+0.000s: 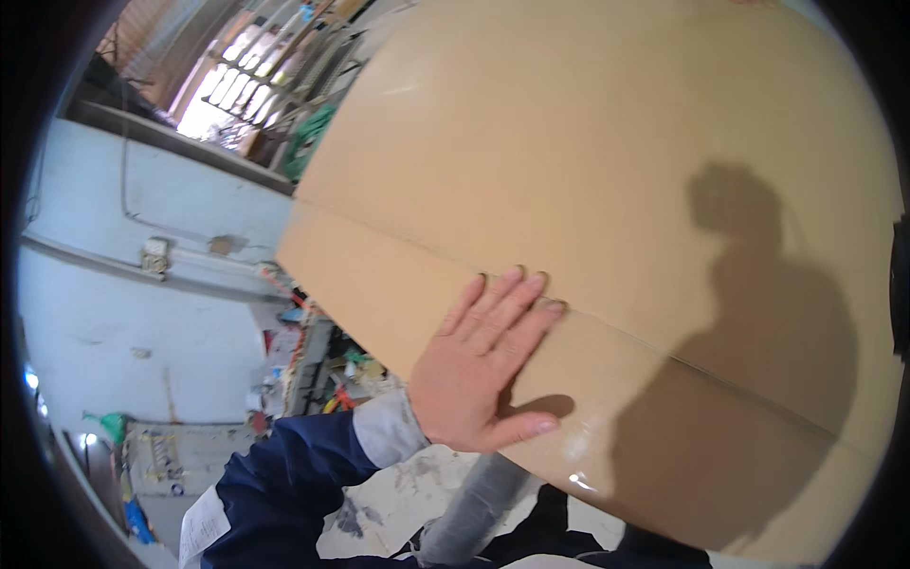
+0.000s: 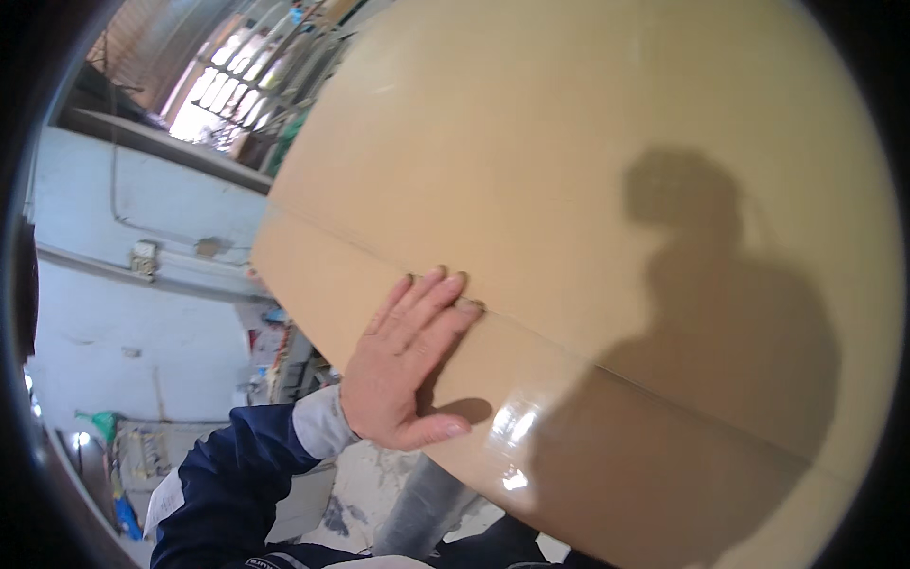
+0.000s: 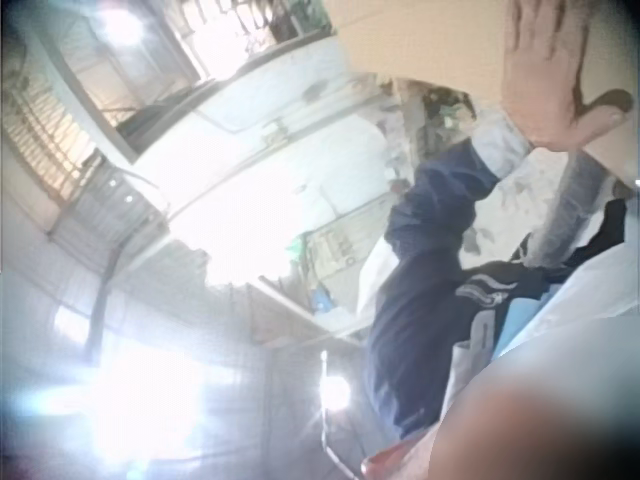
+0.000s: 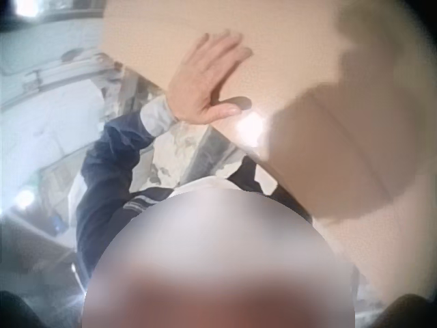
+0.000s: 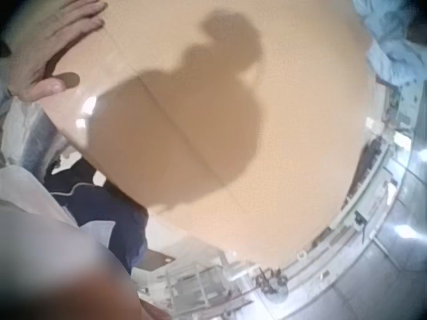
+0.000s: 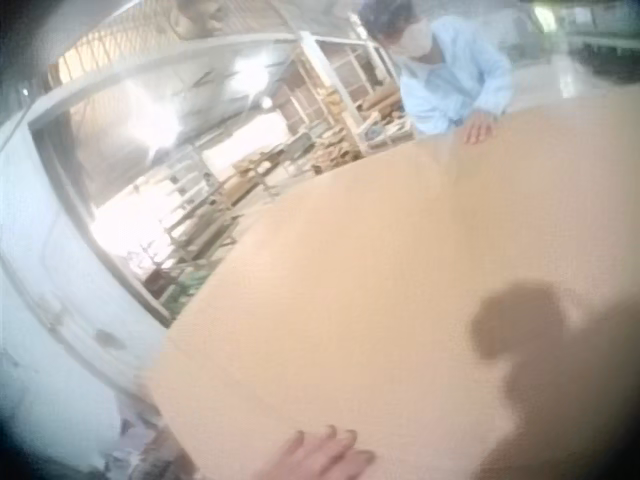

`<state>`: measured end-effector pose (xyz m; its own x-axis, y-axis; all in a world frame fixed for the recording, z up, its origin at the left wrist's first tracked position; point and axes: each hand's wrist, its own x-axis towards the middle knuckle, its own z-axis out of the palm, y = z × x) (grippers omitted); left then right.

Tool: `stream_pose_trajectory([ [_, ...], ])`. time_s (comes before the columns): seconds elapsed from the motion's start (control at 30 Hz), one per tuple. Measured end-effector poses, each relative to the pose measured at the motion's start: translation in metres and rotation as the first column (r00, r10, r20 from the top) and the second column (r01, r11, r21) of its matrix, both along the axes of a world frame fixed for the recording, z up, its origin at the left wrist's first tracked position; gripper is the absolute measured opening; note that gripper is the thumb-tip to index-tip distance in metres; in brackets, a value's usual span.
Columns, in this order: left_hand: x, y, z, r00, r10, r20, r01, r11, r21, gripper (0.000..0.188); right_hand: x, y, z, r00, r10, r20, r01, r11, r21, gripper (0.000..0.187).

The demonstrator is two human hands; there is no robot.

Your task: The person cuts a large piece of cardboard with a utility knife, folds the edges, and secures them with packing tape. A coworker assists by holding the cardboard and applying additional tape to the seams.

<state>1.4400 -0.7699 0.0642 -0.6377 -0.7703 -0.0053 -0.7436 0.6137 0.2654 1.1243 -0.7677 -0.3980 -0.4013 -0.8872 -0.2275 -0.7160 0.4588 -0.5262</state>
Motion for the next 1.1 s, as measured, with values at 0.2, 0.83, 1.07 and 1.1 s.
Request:
stream_pose_trajectory([
  [0.2,-0.001,-0.003,-0.003,0.999,-0.031,-0.013,0.030,0.997,-0.076,0.096,0.090,0.191,0.034,0.935,-0.134,0.328,0.119,0.991,0.066,0.045],
  [0.83,0.019,0.018,-0.003,0.981,-0.192,-0.004,0.190,0.974,-0.124,0.117,0.034,0.353,0.370,0.647,-0.527,0.551,0.749,0.301,-0.590,0.031],
  [1.07,0.032,0.003,0.004,0.938,-0.302,0.168,0.318,0.945,-0.075,0.133,0.122,0.291,0.492,0.814,-0.243,0.527,0.575,0.467,-0.672,0.031],
  [1.1,0.036,0.002,0.000,0.946,-0.305,0.113,0.313,0.948,-0.060,0.134,0.130,0.281,0.505,0.830,-0.207,0.517,0.546,0.486,-0.682,0.031],
])
